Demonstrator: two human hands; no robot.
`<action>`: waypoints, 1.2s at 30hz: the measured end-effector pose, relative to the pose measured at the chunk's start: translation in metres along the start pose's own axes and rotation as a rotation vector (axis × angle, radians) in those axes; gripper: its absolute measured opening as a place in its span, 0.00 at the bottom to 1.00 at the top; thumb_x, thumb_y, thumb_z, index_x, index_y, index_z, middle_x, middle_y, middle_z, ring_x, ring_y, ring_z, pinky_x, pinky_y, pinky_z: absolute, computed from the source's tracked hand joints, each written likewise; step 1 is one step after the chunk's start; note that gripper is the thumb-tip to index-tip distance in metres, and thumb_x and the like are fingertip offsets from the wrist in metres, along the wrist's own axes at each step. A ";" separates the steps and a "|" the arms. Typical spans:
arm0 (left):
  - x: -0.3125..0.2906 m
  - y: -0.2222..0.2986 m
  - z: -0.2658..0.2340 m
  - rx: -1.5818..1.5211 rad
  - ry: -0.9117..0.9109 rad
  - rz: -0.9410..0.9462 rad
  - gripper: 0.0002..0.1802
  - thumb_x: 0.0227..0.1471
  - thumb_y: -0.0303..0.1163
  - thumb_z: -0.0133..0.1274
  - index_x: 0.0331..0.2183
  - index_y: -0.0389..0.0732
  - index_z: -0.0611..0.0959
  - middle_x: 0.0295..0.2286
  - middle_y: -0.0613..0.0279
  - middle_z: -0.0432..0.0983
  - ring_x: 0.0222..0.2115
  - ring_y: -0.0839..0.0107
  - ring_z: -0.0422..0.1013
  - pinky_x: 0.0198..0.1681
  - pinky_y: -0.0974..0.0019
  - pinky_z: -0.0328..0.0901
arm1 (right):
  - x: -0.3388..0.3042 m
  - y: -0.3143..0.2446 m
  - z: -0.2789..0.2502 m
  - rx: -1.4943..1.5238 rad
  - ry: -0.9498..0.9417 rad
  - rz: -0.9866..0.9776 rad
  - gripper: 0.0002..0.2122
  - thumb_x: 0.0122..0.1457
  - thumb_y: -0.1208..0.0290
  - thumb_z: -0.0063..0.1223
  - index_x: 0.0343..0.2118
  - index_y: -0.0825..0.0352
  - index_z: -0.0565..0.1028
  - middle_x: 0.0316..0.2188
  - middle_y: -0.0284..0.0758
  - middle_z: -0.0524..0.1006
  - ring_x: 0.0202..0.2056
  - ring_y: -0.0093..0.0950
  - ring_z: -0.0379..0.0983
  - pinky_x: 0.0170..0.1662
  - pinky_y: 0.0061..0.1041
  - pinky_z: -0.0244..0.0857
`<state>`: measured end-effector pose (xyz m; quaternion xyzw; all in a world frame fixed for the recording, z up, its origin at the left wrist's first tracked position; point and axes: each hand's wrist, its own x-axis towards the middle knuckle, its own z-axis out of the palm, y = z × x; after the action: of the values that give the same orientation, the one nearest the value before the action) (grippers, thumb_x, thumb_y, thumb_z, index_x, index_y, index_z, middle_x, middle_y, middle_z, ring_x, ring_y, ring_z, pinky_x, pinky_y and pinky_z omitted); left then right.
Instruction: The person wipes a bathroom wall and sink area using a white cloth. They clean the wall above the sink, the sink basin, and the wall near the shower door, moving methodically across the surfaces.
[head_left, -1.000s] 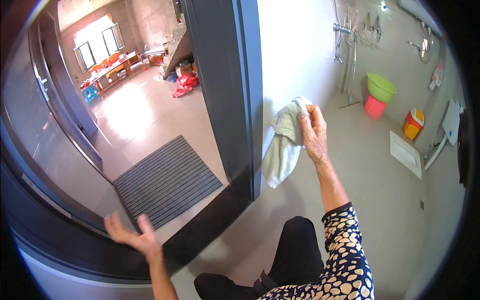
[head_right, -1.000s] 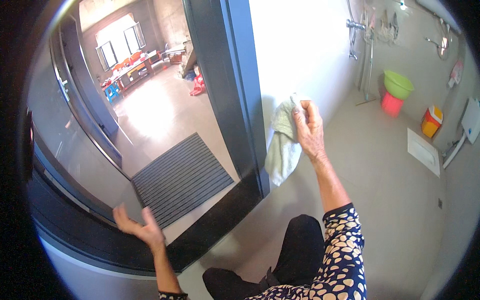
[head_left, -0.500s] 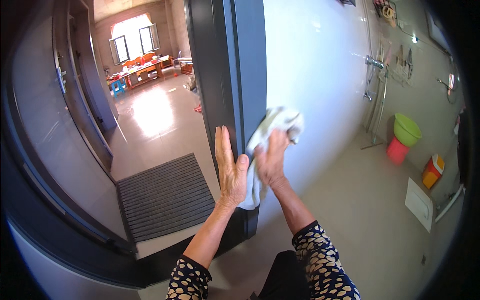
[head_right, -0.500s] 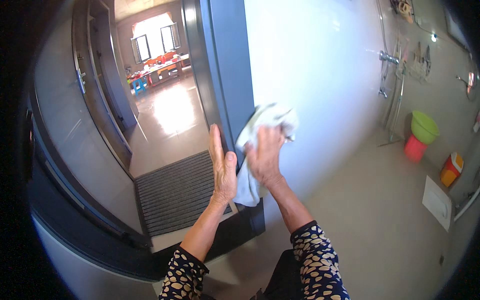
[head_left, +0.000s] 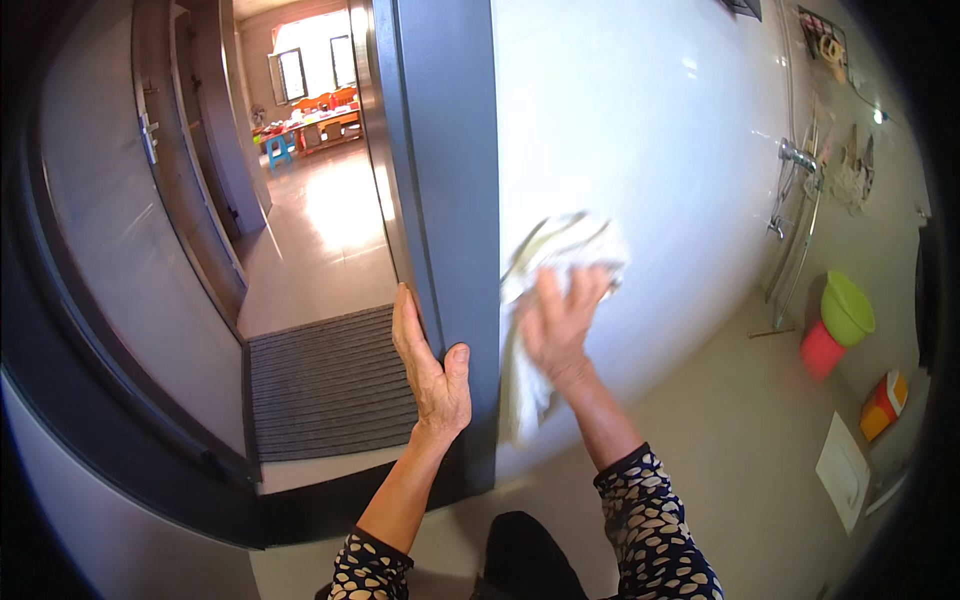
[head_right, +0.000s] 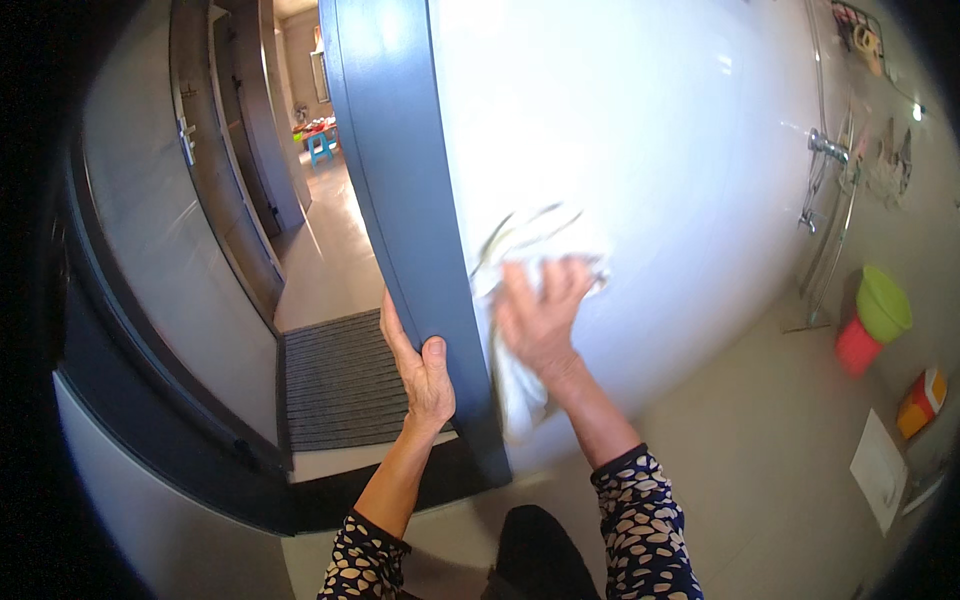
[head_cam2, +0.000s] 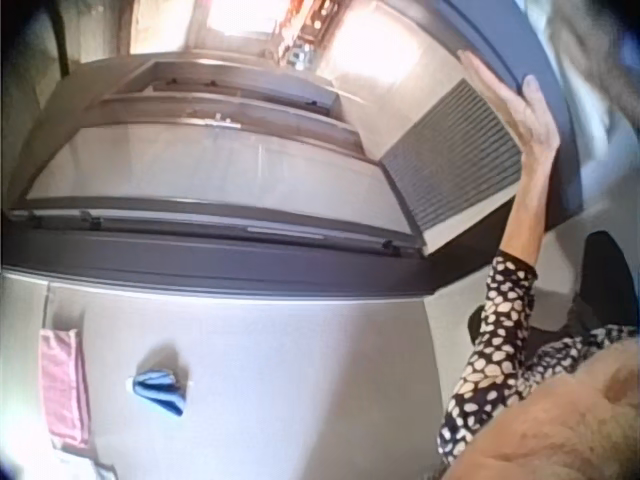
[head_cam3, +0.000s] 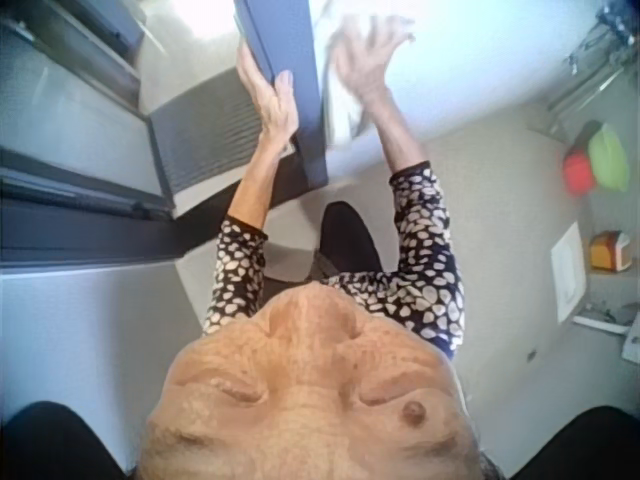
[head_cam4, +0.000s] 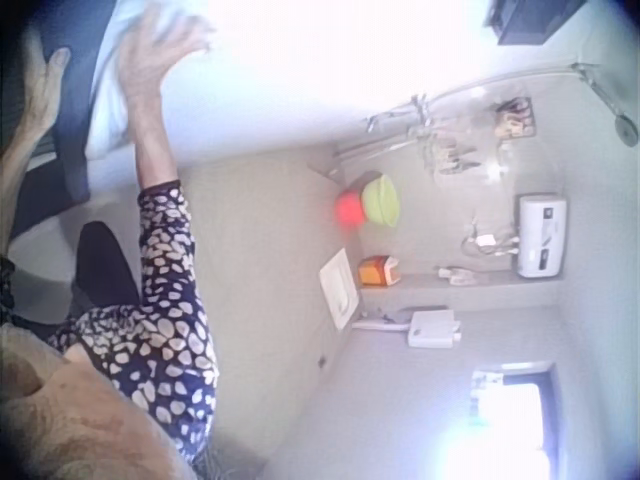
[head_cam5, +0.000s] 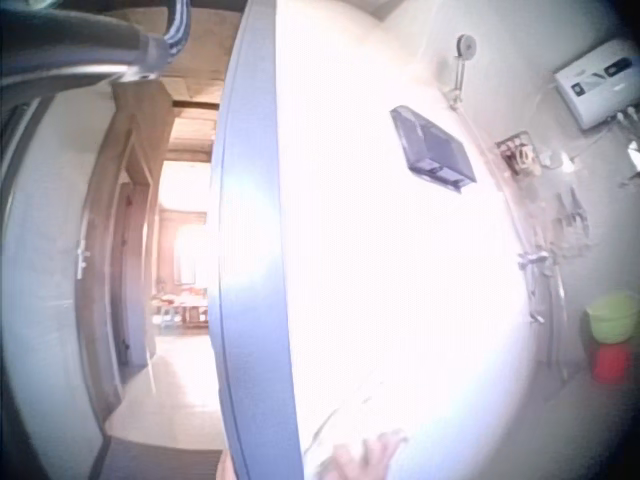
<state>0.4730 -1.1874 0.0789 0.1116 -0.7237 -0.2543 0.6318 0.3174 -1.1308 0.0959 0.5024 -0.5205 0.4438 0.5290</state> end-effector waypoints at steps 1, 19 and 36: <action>-0.002 -0.002 0.006 -0.006 0.035 0.001 0.41 0.57 0.50 0.40 0.60 0.32 0.47 0.59 0.42 0.44 0.59 0.50 0.43 0.61 0.53 0.41 | -0.008 -0.010 -0.009 0.023 -0.084 -0.049 0.19 0.46 0.66 0.56 0.44 0.60 0.73 0.46 0.43 0.60 0.51 0.45 0.52 0.54 0.53 0.43; -0.003 -0.005 0.004 0.050 0.052 0.044 0.41 0.56 0.49 0.40 0.59 0.29 0.49 0.58 0.43 0.46 0.59 0.52 0.45 0.61 0.54 0.41 | 0.120 0.026 -0.015 0.215 0.122 -0.079 0.19 0.40 0.82 0.50 0.39 0.60 0.77 0.49 0.49 0.61 0.53 0.44 0.53 0.54 0.40 0.49; -0.002 0.005 0.004 0.151 -0.016 0.086 0.44 0.51 0.40 0.49 0.59 0.28 0.47 0.58 0.42 0.45 0.59 0.49 0.45 0.60 0.52 0.41 | 0.220 0.042 -0.008 0.067 0.381 -0.097 0.21 0.46 0.86 0.44 0.44 0.60 0.75 0.49 0.40 0.67 0.52 0.39 0.58 0.53 0.37 0.49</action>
<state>0.4697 -1.1815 0.0795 0.1254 -0.7500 -0.1726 0.6261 0.2907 -1.1307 0.3187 0.4510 -0.3712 0.5217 0.6218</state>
